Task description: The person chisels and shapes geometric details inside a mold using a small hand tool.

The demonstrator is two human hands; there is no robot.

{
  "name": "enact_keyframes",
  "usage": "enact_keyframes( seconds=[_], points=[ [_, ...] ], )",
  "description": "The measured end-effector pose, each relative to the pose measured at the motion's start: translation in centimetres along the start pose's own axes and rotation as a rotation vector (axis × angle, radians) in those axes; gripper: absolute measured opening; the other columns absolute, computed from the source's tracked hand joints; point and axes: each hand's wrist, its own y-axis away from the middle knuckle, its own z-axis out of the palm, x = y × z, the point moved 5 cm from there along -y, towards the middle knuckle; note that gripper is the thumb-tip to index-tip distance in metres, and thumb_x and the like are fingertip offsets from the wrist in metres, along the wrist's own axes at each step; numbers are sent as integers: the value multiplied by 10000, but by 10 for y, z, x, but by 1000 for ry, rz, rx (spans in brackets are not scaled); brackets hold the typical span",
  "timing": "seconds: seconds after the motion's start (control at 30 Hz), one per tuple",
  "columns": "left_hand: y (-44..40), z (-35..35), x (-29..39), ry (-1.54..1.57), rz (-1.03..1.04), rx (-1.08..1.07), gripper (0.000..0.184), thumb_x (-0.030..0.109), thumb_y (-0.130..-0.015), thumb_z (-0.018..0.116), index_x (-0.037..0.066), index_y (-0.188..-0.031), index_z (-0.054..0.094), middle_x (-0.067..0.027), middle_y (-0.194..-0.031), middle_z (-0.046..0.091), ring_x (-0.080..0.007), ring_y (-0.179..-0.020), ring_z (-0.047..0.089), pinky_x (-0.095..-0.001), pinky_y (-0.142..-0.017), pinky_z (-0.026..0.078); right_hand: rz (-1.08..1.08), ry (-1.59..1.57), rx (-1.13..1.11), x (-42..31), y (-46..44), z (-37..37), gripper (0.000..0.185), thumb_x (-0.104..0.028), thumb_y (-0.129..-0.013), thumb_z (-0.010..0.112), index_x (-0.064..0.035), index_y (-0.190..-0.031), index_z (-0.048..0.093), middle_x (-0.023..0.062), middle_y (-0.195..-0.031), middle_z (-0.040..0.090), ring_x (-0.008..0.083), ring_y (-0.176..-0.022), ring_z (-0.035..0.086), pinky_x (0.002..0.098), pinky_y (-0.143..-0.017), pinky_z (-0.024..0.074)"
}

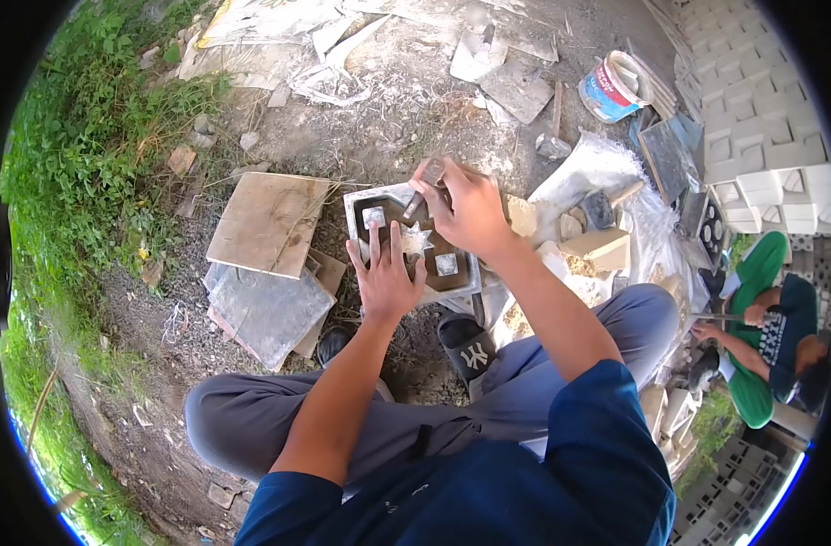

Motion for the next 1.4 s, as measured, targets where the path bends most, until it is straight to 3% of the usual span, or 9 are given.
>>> enact_keyframes(
  seconds=[0.27,0.37,0.5,0.67,0.77,0.9,1.0,1.3,1.4],
  points=[
    [1,5,-1,-18,2,-14,821,449,-996,536,-52,-1601,297,-219,-1425,616,-302,-1623,131,-694,-1249,1,-79,4,79,-12,2,-4,136,-96,-969,698,-80,-1100,665,136,-916,752,370,-817,742,418,-690,575],
    [0,3,0,8,-20,-109,819,450,-996,533,-54,-1599,299,-230,-1458,593,-303,-1622,134,-691,-1251,-5,51,214,-154,4,12,12,110,-91,-964,702,-87,-1072,678,121,-902,752,331,-771,744,387,-674,574],
    [1,4,-1,36,0,-11,819,446,-993,529,-53,-1600,299,-256,-1434,605,-299,-1623,127,-689,-1251,-7,-7,84,167,-14,11,-3,130,-223,-976,693,-125,-1062,697,99,-817,748,316,-700,739,437,-617,579],
    [-2,2,4,25,-15,-93,810,456,-993,519,-49,-1594,319,-246,-1464,576,-300,-1622,128,-689,-1253,-10,-31,230,11,-11,27,15,135,-158,-934,741,-106,-1051,701,84,-831,752,296,-716,746,384,-603,580],
    [0,4,-1,43,-42,-119,785,461,-999,501,-40,-1585,354,-221,-1551,508,-293,-1620,138,-685,-1256,-7,-204,63,248,-19,24,10,193,-184,-943,734,-85,-1094,664,85,-857,747,303,-726,739,394,-602,580],
    [-1,2,2,39,-33,-124,788,461,-997,502,-37,-1589,349,-216,-1573,486,-295,-1621,138,-689,-1254,-4,16,185,-3,-14,22,21,177,-95,-915,776,-13,-1041,680,127,-901,763,291,-774,767,367,-680,603],
    [-1,3,0,20,-51,-152,771,463,-994,499,24,-1611,349,-208,-1484,532,-314,-1620,136,-700,-1249,-1,-137,161,181,-24,13,11,246,-229,-924,783,-57,-1044,655,84,-842,735,310,-698,729,391,-577,576],
    [0,-1,-1,31,-35,-124,718,450,-991,509,137,-1624,381,-217,-1302,572,-381,-1592,198,-727,-1234,6,-44,130,136,-22,5,27,263,-179,-911,824,-21,-984,628,90,-813,683,191,-640,690,320,-566,542],
    [1,2,-1,43,-29,-117,702,456,-974,539,74,-1556,449,-247,-1257,604,-381,-1604,154,-720,-1239,-2,-3,149,123,-15,4,44,334,-267,-914,816,-38,-995,586,114,-913,666,286,-598,680,364,-516,537]
  ],
)
